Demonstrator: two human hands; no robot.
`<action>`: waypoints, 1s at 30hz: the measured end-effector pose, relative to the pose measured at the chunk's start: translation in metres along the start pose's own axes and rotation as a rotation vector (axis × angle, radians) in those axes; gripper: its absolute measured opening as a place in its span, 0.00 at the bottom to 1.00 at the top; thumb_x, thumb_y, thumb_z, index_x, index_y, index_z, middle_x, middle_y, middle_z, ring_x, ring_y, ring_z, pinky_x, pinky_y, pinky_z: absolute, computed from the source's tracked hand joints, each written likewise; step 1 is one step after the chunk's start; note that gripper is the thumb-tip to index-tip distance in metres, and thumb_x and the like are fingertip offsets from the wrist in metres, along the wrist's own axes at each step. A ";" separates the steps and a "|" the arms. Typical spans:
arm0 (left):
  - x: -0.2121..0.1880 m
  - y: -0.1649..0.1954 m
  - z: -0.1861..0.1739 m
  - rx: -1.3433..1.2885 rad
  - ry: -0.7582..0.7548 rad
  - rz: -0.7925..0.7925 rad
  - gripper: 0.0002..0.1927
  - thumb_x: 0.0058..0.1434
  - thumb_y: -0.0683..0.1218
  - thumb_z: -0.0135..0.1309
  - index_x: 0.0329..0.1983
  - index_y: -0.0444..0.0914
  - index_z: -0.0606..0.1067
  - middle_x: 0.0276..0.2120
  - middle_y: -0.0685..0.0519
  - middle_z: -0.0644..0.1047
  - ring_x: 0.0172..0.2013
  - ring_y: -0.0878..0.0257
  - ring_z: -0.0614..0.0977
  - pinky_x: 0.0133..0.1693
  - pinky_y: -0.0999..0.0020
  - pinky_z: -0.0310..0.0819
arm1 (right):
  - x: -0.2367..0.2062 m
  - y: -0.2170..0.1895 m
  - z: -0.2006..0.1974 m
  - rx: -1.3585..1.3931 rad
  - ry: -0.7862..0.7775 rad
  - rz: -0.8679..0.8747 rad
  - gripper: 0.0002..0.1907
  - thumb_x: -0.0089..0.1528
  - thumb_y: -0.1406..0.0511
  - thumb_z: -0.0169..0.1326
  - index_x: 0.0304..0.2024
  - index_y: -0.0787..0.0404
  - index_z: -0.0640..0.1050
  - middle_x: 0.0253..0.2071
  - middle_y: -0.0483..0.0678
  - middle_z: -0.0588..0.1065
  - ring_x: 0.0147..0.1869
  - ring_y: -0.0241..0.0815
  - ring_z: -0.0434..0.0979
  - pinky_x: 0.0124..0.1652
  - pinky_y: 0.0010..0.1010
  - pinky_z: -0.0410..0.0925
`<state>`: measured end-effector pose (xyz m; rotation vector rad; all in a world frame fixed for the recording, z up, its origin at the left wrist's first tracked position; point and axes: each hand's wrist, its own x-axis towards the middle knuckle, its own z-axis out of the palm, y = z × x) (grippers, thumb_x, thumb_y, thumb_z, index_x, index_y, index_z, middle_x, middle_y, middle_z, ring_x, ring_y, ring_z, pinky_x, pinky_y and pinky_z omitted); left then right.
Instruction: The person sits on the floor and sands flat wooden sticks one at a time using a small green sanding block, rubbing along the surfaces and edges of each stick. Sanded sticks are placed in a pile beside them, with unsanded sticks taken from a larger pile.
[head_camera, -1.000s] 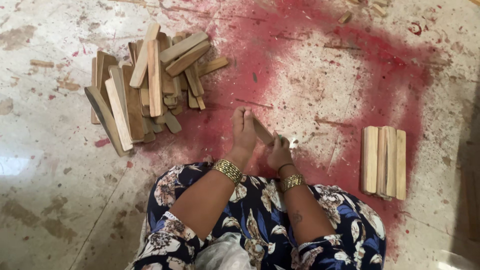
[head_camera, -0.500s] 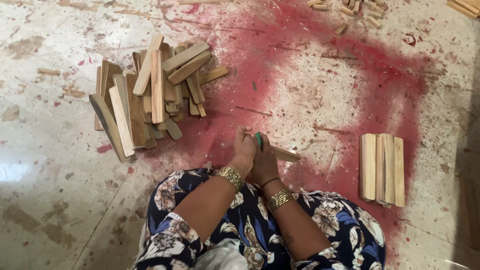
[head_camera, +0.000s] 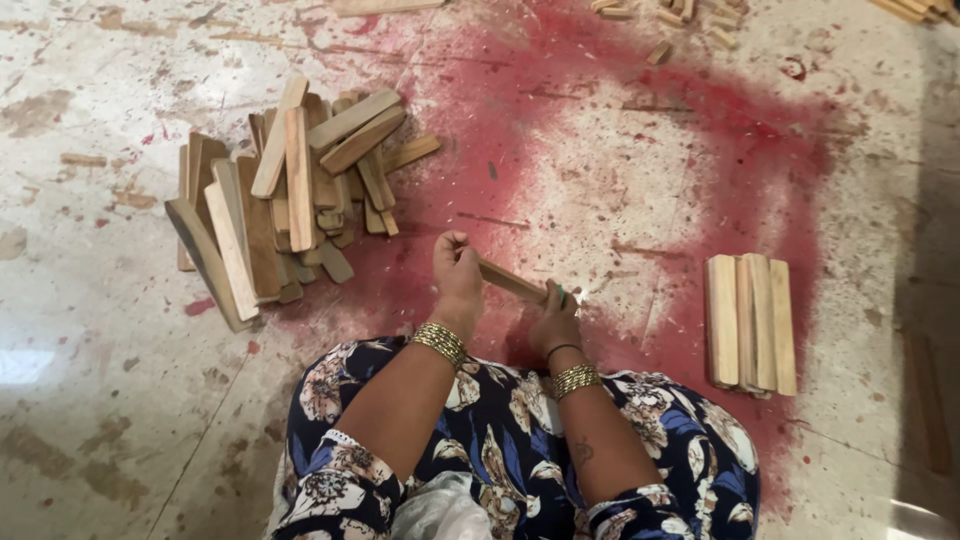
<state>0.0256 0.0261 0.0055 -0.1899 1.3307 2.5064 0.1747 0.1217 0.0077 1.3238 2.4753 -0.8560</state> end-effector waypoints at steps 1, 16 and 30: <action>0.000 0.001 0.000 -0.025 -0.009 -0.016 0.15 0.61 0.29 0.45 0.44 0.41 0.70 0.34 0.57 0.66 0.33 0.67 0.65 0.34 0.73 0.59 | 0.000 0.000 -0.002 0.015 -0.031 0.043 0.40 0.64 0.70 0.44 0.76 0.46 0.49 0.73 0.62 0.50 0.64 0.63 0.71 0.62 0.43 0.68; -0.018 0.005 0.002 -0.012 -0.189 -0.047 0.17 0.64 0.29 0.42 0.50 0.36 0.74 0.51 0.54 0.77 0.56 0.65 0.76 0.60 0.69 0.67 | -0.055 -0.057 0.008 0.033 0.170 -0.580 0.35 0.65 0.66 0.48 0.74 0.58 0.55 0.76 0.60 0.55 0.60 0.63 0.75 0.55 0.46 0.71; -0.014 0.022 0.001 0.132 -0.240 0.192 0.08 0.67 0.32 0.46 0.41 0.36 0.72 0.46 0.51 0.79 0.49 0.64 0.79 0.54 0.69 0.74 | -0.046 -0.057 0.000 0.434 0.159 -0.781 0.41 0.56 0.82 0.38 0.73 0.58 0.65 0.74 0.56 0.65 0.78 0.56 0.65 0.73 0.42 0.56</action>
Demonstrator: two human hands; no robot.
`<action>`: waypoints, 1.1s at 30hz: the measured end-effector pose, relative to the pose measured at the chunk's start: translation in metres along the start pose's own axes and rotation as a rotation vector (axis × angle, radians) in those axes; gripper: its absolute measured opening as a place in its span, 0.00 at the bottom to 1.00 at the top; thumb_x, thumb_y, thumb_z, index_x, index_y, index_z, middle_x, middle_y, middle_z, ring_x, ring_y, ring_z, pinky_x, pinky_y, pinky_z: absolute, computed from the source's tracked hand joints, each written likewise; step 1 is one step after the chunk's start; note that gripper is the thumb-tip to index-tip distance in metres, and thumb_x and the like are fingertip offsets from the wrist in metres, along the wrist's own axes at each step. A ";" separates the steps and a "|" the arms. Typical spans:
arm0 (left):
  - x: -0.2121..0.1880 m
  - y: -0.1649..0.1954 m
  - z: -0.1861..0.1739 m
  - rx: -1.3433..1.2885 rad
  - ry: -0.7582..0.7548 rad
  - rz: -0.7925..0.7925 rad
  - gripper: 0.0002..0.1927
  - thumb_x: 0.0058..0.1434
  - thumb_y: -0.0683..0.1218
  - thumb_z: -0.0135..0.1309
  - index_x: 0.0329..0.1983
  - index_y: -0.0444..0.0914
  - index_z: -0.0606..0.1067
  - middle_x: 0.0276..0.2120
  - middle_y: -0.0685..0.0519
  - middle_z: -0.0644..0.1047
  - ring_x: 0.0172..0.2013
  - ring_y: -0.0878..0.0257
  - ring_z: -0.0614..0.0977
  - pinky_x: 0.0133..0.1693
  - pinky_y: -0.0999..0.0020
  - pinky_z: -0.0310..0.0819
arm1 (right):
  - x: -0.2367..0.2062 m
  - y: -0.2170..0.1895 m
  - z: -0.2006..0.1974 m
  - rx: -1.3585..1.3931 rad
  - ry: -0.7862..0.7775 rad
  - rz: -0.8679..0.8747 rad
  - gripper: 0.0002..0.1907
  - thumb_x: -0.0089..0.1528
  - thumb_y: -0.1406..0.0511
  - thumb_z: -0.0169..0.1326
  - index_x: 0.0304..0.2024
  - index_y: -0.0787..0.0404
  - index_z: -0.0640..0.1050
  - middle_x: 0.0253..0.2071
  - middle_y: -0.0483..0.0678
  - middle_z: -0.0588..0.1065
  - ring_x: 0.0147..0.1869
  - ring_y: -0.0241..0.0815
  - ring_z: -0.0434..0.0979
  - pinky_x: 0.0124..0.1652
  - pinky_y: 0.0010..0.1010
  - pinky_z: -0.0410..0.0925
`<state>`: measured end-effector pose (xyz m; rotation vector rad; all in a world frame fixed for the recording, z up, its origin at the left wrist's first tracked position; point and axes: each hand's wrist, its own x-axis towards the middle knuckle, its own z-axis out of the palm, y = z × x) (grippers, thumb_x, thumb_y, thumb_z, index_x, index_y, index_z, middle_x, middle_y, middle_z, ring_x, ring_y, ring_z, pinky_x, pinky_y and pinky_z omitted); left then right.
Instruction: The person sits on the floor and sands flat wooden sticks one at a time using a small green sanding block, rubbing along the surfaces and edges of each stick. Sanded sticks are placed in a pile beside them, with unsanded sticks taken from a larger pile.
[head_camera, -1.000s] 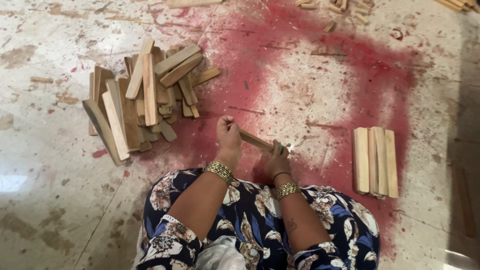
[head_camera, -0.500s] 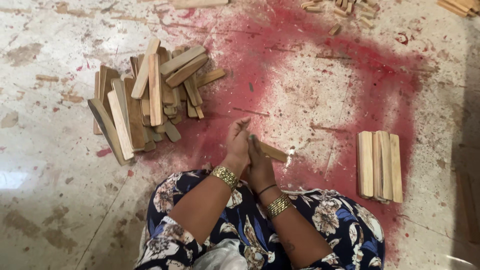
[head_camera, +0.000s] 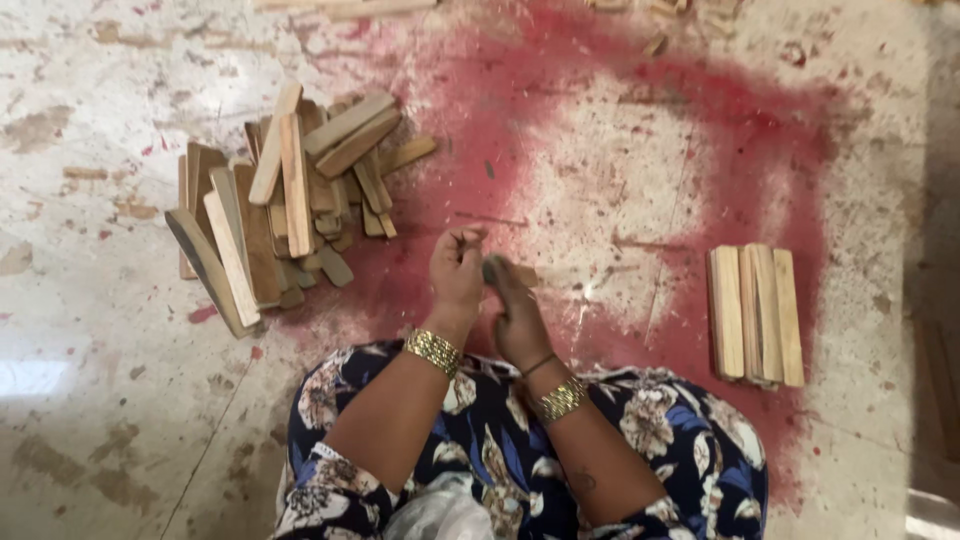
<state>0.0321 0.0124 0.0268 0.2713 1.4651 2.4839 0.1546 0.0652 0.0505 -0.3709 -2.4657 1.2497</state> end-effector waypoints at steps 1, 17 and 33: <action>-0.001 0.000 -0.001 -0.020 0.004 -0.020 0.07 0.69 0.32 0.47 0.42 0.36 0.72 0.45 0.51 0.79 0.48 0.65 0.79 0.53 0.70 0.74 | 0.001 -0.003 0.008 -0.007 0.012 -0.128 0.44 0.52 0.82 0.39 0.73 0.61 0.62 0.75 0.60 0.59 0.78 0.59 0.60 0.73 0.44 0.56; -0.005 -0.024 0.000 -0.327 0.001 -0.161 0.10 0.74 0.43 0.43 0.51 0.35 0.73 0.51 0.47 0.78 0.55 0.58 0.78 0.63 0.61 0.69 | 0.014 0.010 0.000 0.063 0.008 0.315 0.34 0.61 0.74 0.42 0.71 0.54 0.65 0.74 0.55 0.58 0.70 0.55 0.67 0.57 0.39 0.70; -0.003 -0.017 -0.005 -0.249 -0.042 -0.159 0.14 0.75 0.47 0.40 0.52 0.34 0.73 0.53 0.46 0.78 0.58 0.55 0.77 0.65 0.59 0.66 | 0.012 0.007 0.009 -0.113 -0.107 0.296 0.38 0.63 0.73 0.44 0.76 0.51 0.57 0.71 0.61 0.64 0.68 0.62 0.71 0.59 0.44 0.70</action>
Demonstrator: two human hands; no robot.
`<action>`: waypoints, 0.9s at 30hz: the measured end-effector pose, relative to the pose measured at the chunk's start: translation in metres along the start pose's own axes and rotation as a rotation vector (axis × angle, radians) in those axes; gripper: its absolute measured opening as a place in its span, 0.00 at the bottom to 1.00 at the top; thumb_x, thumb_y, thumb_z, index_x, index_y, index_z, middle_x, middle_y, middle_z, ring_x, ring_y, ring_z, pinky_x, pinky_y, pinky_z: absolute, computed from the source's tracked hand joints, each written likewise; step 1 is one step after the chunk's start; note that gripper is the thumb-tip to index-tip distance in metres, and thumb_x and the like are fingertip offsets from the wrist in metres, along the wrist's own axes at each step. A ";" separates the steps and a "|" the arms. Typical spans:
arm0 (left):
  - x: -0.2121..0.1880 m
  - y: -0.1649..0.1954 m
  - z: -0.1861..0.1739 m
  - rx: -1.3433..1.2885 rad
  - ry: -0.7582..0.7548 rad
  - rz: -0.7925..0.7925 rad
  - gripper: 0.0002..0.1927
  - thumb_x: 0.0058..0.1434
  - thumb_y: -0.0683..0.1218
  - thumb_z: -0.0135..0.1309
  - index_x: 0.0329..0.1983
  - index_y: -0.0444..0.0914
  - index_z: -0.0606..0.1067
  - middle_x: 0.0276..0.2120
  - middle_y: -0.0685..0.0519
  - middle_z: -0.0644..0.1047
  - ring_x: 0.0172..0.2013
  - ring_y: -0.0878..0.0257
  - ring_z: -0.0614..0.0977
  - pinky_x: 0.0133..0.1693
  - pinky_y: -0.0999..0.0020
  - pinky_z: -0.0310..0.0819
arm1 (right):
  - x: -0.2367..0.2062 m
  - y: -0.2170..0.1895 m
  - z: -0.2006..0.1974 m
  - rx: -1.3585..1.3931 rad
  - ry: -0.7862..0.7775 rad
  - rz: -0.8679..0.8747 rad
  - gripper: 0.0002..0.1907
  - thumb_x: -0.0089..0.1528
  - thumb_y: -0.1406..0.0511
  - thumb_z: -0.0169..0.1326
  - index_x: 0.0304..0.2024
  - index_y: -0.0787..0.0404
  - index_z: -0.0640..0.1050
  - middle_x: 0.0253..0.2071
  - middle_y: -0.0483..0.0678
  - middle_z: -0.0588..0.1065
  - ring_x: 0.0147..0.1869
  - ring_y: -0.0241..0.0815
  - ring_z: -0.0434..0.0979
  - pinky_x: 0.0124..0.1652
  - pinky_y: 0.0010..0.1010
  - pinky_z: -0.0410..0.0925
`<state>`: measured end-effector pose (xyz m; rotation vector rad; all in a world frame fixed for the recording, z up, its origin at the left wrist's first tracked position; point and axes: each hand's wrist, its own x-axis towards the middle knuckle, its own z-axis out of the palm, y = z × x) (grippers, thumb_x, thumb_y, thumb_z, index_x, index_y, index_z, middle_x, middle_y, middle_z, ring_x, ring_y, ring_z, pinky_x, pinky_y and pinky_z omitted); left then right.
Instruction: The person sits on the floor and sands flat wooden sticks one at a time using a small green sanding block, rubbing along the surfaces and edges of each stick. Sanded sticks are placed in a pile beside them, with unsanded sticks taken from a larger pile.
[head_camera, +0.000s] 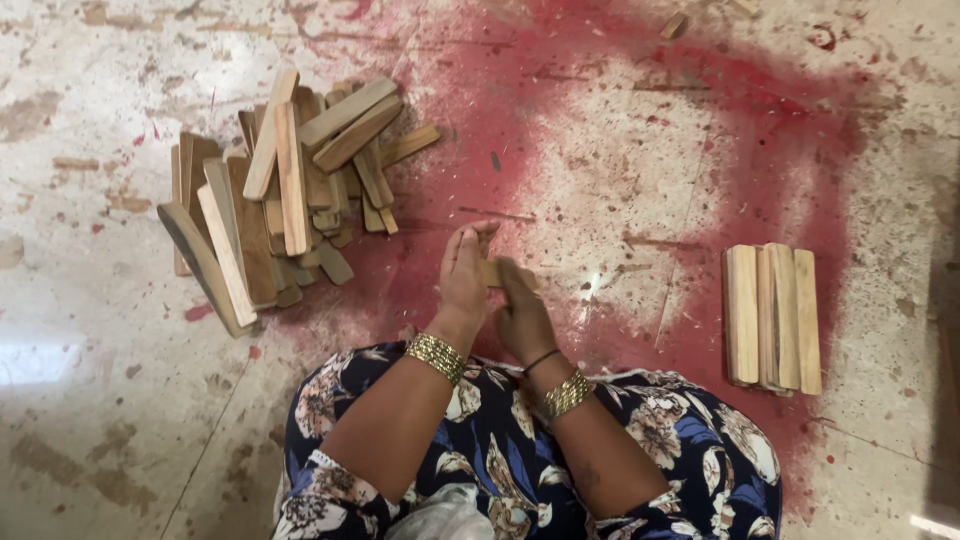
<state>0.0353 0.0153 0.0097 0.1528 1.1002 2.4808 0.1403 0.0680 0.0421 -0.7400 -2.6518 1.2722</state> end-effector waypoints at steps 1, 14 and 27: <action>-0.003 0.001 -0.002 0.017 0.012 -0.010 0.15 0.75 0.47 0.40 0.52 0.34 0.73 0.53 0.47 0.78 0.59 0.56 0.76 0.65 0.60 0.65 | -0.001 -0.001 0.002 0.025 0.088 -0.293 0.37 0.62 0.74 0.45 0.75 0.56 0.60 0.73 0.64 0.60 0.72 0.63 0.65 0.62 0.45 0.68; 0.008 0.002 -0.007 -0.028 0.041 -0.044 0.14 0.74 0.47 0.43 0.54 0.34 0.72 0.53 0.47 0.78 0.57 0.56 0.78 0.63 0.59 0.68 | -0.005 -0.009 -0.013 -0.205 -0.089 0.238 0.40 0.62 0.72 0.43 0.77 0.47 0.56 0.54 0.65 0.78 0.54 0.62 0.82 0.51 0.45 0.75; 0.005 0.012 -0.003 0.031 0.007 -0.021 0.11 0.74 0.45 0.45 0.51 0.33 0.74 0.50 0.47 0.79 0.53 0.55 0.79 0.60 0.58 0.70 | -0.004 -0.015 -0.019 -0.254 -0.075 0.298 0.34 0.64 0.64 0.53 0.72 0.53 0.62 0.50 0.65 0.78 0.51 0.61 0.81 0.50 0.46 0.73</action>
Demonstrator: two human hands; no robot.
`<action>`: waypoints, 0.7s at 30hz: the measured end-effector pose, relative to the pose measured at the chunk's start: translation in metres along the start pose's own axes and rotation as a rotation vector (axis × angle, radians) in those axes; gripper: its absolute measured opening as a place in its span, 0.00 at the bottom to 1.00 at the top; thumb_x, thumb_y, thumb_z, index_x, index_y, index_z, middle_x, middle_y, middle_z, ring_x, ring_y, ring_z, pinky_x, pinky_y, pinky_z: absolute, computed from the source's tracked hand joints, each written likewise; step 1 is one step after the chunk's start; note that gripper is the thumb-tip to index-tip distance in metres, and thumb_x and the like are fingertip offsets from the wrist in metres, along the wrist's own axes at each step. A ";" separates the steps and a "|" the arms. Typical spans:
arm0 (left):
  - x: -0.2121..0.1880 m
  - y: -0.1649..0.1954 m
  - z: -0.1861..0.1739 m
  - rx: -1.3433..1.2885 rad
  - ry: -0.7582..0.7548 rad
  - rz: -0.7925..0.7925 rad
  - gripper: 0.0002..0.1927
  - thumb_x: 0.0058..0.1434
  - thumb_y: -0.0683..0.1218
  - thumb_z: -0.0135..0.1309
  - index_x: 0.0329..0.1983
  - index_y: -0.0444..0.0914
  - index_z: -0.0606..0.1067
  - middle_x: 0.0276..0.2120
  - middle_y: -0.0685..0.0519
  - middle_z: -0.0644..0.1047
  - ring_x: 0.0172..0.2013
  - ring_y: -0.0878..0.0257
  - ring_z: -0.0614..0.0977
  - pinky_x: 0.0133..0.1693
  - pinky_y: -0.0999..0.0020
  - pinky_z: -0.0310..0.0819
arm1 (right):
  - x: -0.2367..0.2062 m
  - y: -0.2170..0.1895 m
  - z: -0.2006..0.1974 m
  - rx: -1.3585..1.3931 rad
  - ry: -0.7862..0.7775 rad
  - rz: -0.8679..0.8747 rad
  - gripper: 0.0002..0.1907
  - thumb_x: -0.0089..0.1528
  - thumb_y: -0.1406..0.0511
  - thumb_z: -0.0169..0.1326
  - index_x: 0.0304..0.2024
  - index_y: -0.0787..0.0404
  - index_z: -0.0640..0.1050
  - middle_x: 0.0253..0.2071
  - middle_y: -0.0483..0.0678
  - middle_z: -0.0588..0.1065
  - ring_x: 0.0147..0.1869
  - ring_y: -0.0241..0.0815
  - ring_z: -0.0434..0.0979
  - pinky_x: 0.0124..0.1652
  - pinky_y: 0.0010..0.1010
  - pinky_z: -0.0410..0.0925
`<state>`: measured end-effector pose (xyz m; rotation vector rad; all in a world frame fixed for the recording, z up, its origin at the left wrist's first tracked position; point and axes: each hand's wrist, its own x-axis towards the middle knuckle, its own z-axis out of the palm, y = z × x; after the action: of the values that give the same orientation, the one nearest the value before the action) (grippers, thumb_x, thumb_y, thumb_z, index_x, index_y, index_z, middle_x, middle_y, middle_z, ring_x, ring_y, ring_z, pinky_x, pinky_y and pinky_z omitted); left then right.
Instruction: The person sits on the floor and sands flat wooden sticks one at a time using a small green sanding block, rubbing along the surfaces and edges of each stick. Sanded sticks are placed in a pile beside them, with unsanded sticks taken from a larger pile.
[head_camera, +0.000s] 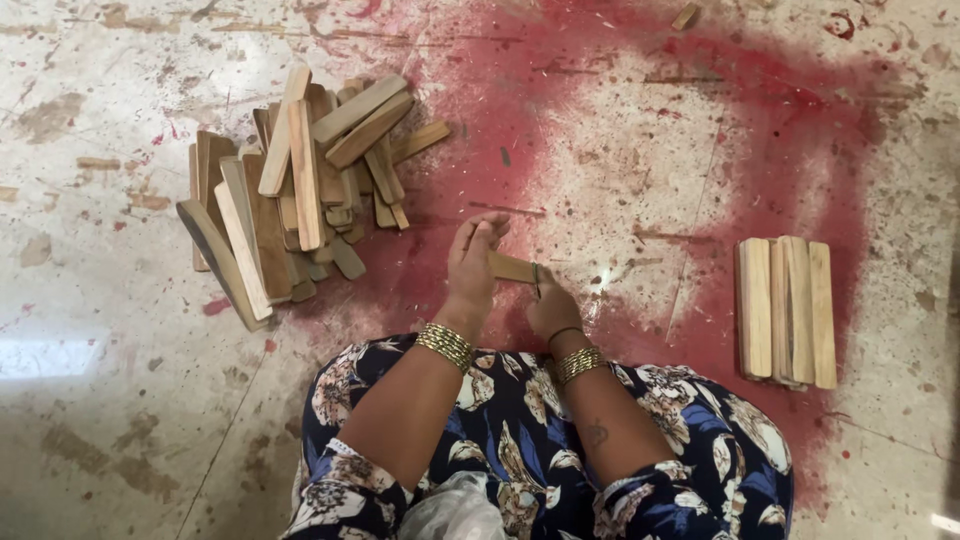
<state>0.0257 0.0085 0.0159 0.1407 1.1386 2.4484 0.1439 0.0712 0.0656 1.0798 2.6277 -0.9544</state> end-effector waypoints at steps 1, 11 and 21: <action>0.000 -0.001 0.002 0.030 -0.036 0.007 0.12 0.74 0.45 0.45 0.51 0.33 0.74 0.49 0.47 0.79 0.53 0.55 0.80 0.60 0.58 0.71 | 0.000 0.000 0.000 0.052 -0.036 0.041 0.34 0.64 0.65 0.50 0.73 0.51 0.60 0.51 0.64 0.78 0.50 0.61 0.81 0.49 0.45 0.74; 0.000 0.008 -0.007 -0.103 0.037 -0.045 0.11 0.72 0.44 0.47 0.53 0.34 0.73 0.52 0.47 0.78 0.55 0.57 0.77 0.61 0.60 0.69 | 0.004 0.004 0.021 0.249 0.381 -0.653 0.32 0.60 0.76 0.45 0.68 0.53 0.68 0.59 0.63 0.75 0.59 0.62 0.79 0.56 0.42 0.73; 0.000 0.010 -0.003 0.033 -0.021 -0.100 0.21 0.74 0.48 0.42 0.60 0.29 0.72 0.57 0.42 0.77 0.59 0.53 0.77 0.65 0.56 0.65 | 0.011 0.017 0.032 0.437 0.115 -0.591 0.41 0.57 0.81 0.39 0.72 0.52 0.63 0.74 0.57 0.60 0.75 0.55 0.63 0.66 0.36 0.63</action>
<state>0.0216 0.0011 0.0212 0.1169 1.1491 2.3366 0.1443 0.0672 0.0284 0.4032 2.9766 -1.6827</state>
